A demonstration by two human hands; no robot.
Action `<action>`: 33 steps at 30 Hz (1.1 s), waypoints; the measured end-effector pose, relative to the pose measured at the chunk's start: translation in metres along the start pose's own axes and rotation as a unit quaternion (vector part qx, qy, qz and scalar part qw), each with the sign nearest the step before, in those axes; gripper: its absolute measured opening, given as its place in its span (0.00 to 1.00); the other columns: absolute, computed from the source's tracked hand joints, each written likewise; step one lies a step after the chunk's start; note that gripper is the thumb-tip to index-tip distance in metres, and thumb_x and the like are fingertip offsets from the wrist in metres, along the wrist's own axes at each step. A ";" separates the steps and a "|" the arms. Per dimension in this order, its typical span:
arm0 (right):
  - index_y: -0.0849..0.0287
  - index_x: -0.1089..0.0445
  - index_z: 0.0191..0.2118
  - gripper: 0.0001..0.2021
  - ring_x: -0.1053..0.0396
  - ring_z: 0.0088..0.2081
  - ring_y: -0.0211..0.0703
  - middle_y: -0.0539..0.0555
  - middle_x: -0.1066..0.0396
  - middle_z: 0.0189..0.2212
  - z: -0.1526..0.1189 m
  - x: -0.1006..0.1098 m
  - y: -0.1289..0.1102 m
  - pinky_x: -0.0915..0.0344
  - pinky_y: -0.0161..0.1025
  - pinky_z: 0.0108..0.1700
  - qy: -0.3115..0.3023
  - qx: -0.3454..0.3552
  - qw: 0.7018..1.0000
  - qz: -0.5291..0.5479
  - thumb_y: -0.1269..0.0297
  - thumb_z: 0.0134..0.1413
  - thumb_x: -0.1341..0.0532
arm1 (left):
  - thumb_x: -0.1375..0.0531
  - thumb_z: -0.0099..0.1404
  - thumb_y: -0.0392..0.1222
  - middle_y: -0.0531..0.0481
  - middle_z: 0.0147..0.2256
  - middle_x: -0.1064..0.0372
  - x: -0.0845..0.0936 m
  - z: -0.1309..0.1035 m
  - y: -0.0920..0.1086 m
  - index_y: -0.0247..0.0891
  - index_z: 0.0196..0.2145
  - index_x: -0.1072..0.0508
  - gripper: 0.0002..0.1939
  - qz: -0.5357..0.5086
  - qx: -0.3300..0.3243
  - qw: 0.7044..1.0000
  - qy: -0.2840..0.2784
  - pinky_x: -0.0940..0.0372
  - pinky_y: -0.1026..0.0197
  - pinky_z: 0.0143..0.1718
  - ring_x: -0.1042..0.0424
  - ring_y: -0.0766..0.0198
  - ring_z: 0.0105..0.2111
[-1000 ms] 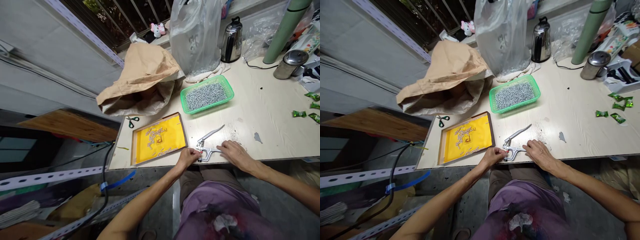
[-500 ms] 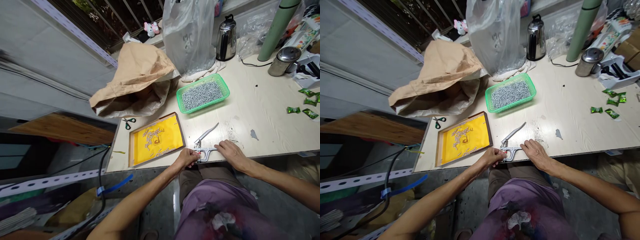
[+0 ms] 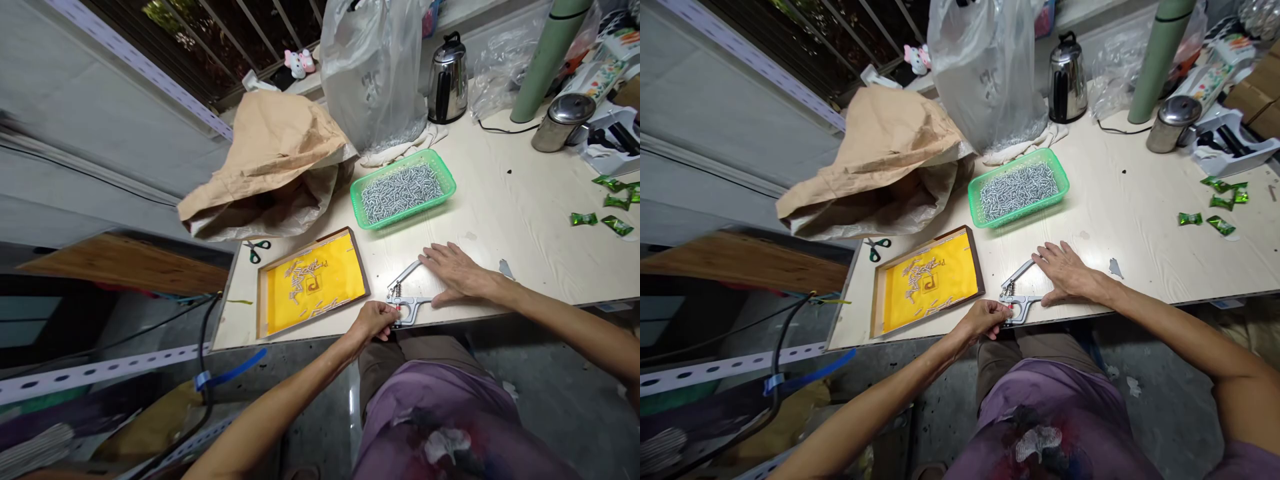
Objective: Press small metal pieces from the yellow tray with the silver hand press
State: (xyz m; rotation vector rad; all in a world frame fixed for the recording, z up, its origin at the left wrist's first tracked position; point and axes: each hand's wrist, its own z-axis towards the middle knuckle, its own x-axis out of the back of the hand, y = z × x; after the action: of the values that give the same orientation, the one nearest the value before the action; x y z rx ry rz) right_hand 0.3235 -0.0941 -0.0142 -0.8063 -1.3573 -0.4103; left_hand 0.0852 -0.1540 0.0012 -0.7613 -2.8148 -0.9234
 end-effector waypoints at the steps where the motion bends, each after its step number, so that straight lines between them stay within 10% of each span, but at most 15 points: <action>1: 0.67 0.43 0.59 0.47 0.43 0.56 0.66 0.71 0.39 0.55 0.000 0.000 0.001 0.47 0.62 0.55 -0.003 0.003 1.000 -0.004 0.35 0.39 0.37 | 0.33 0.51 0.46 0.62 0.13 0.43 0.000 0.000 0.000 0.32 0.26 0.30 0.15 -0.001 0.002 1.000 -0.001 0.43 0.72 0.13 0.42 0.75 0.12; 12: 0.68 0.39 0.54 0.27 0.36 0.40 0.54 0.63 0.30 0.40 -0.020 0.009 -0.035 0.43 0.48 0.43 -0.014 -0.012 0.996 -0.087 0.61 0.50 0.37 | 0.41 0.61 0.46 0.55 0.19 0.36 -0.004 -0.009 -0.009 0.33 0.28 0.29 0.12 0.158 -0.075 0.980 0.091 0.38 0.66 0.22 0.35 0.68 0.19; 16: 0.66 0.38 0.53 0.19 0.37 0.37 0.51 0.60 0.29 0.37 -0.025 0.003 -0.043 0.44 0.46 0.41 -0.001 0.002 0.996 -0.094 0.67 0.55 0.42 | 0.43 0.65 0.44 0.46 0.36 0.29 -0.016 -0.012 -0.005 0.36 0.37 0.28 0.09 0.347 -0.328 0.855 0.202 0.34 0.59 0.38 0.30 0.59 0.38; 20: 0.67 0.40 0.54 0.22 0.37 0.38 0.52 0.60 0.30 0.36 -0.030 -0.002 -0.046 0.44 0.45 0.42 0.039 -0.013 0.996 -0.084 0.66 0.54 0.40 | 0.39 0.62 0.44 0.37 0.53 0.36 -0.028 0.007 0.016 0.35 0.52 0.37 0.23 0.461 -0.458 0.744 0.157 0.38 0.50 0.51 0.37 0.52 0.52; 24: 0.72 0.42 0.55 0.32 0.38 0.41 0.54 0.64 0.33 0.41 -0.037 -0.001 -0.047 0.42 0.45 0.41 0.053 -0.047 0.996 -0.058 0.64 0.46 0.33 | 0.38 0.61 0.44 0.37 0.53 0.38 -0.027 0.022 0.037 0.34 0.57 0.44 0.30 0.520 -0.450 0.722 0.076 0.38 0.48 0.50 0.37 0.50 0.50; 33: 0.62 0.31 0.35 0.05 0.38 0.34 0.46 0.56 0.33 0.30 -0.031 -0.004 -0.050 0.44 0.40 0.35 0.007 -0.053 0.998 -0.033 0.74 0.57 0.44 | 0.45 0.67 0.41 0.43 0.41 0.33 -0.035 0.009 0.049 0.36 0.43 0.32 0.09 0.600 -0.364 0.709 0.067 0.35 0.54 0.41 0.35 0.54 0.45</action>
State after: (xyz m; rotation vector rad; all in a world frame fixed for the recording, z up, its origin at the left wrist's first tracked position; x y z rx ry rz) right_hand 0.3102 -0.1509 -0.0049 -0.8456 -1.3606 -0.5435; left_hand 0.1398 -0.1295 0.0122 -2.0418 -1.1020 -1.5254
